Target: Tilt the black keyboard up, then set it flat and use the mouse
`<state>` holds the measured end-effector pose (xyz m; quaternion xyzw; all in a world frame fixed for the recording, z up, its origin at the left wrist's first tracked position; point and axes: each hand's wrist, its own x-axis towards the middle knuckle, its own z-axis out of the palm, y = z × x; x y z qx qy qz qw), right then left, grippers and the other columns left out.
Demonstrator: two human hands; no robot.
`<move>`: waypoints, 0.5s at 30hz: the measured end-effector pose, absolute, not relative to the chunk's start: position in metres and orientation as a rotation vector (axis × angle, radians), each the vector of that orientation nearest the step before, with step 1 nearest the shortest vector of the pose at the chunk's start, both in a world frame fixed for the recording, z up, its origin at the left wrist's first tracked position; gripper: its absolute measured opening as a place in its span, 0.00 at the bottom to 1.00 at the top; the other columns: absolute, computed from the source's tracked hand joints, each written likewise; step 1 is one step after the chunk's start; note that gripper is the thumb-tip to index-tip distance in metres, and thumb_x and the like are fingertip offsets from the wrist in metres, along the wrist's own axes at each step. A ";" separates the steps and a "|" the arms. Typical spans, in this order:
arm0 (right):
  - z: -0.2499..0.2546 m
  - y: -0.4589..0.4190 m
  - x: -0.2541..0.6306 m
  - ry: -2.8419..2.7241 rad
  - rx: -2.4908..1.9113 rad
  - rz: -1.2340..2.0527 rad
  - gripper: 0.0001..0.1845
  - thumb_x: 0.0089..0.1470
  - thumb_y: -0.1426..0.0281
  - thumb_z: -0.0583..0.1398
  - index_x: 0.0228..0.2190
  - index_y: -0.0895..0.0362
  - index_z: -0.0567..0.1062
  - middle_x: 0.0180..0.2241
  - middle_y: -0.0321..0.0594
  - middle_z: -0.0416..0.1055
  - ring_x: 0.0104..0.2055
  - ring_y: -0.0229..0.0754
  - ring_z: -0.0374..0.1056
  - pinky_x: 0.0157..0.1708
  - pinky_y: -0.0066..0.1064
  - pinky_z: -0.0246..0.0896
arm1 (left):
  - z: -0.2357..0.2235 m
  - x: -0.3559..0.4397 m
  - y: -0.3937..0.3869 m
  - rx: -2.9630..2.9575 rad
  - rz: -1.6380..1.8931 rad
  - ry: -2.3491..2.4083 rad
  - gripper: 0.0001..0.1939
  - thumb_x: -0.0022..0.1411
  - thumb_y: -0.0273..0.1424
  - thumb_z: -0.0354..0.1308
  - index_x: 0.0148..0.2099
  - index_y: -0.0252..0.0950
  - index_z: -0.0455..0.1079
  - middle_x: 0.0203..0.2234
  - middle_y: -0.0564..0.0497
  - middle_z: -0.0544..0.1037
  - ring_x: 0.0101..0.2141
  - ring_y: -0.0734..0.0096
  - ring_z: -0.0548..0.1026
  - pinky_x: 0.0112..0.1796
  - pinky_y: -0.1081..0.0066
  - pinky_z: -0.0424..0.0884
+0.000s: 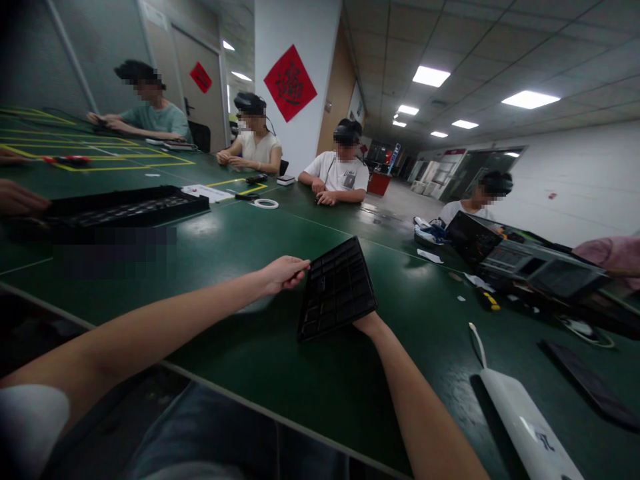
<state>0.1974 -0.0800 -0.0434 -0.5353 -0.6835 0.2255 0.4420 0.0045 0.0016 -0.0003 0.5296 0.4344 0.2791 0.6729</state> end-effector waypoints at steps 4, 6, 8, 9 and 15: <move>-0.042 -0.082 0.196 -1.687 -1.305 0.577 0.17 0.58 0.64 0.56 0.48 0.56 0.68 0.51 0.44 0.65 0.49 0.44 0.65 0.47 0.43 0.64 | 0.000 0.006 -0.002 1.192 0.511 0.949 0.09 0.63 0.30 0.49 0.30 0.33 0.62 0.14 0.59 0.60 0.14 0.83 0.56 0.18 0.78 0.51; -0.041 -0.083 0.196 -1.680 -1.293 0.585 0.17 0.58 0.64 0.56 0.48 0.56 0.68 0.51 0.44 0.65 0.49 0.44 0.66 0.47 0.43 0.64 | 0.001 0.006 -0.002 1.149 0.472 0.893 0.04 0.61 0.22 0.50 0.32 0.32 0.61 0.17 0.57 0.65 0.16 0.81 0.63 0.21 0.77 0.57; -0.042 -0.083 0.197 -1.674 -1.278 0.592 0.17 0.58 0.64 0.56 0.48 0.56 0.68 0.51 0.44 0.65 0.49 0.44 0.65 0.47 0.43 0.64 | 0.002 0.006 -0.001 1.158 0.489 0.849 0.05 0.59 0.18 0.49 0.33 0.32 0.61 0.19 0.54 0.69 0.19 0.79 0.68 0.24 0.76 0.61; -0.042 -0.082 0.197 -1.671 -1.270 0.596 0.17 0.58 0.64 0.56 0.48 0.56 0.68 0.51 0.44 0.65 0.49 0.44 0.65 0.48 0.44 0.64 | 0.002 0.005 -0.001 1.176 0.500 0.837 0.05 0.60 0.19 0.49 0.33 0.31 0.61 0.20 0.52 0.71 0.20 0.78 0.70 0.25 0.76 0.62; -0.045 -0.078 0.198 -1.652 -1.217 0.616 0.19 0.57 0.63 0.56 0.49 0.57 0.67 0.52 0.45 0.65 0.50 0.45 0.65 0.49 0.46 0.62 | 0.002 0.002 -0.004 1.287 0.441 0.788 0.13 0.59 0.36 0.58 0.29 0.31 0.65 0.17 0.55 0.69 0.18 0.81 0.66 0.21 0.78 0.58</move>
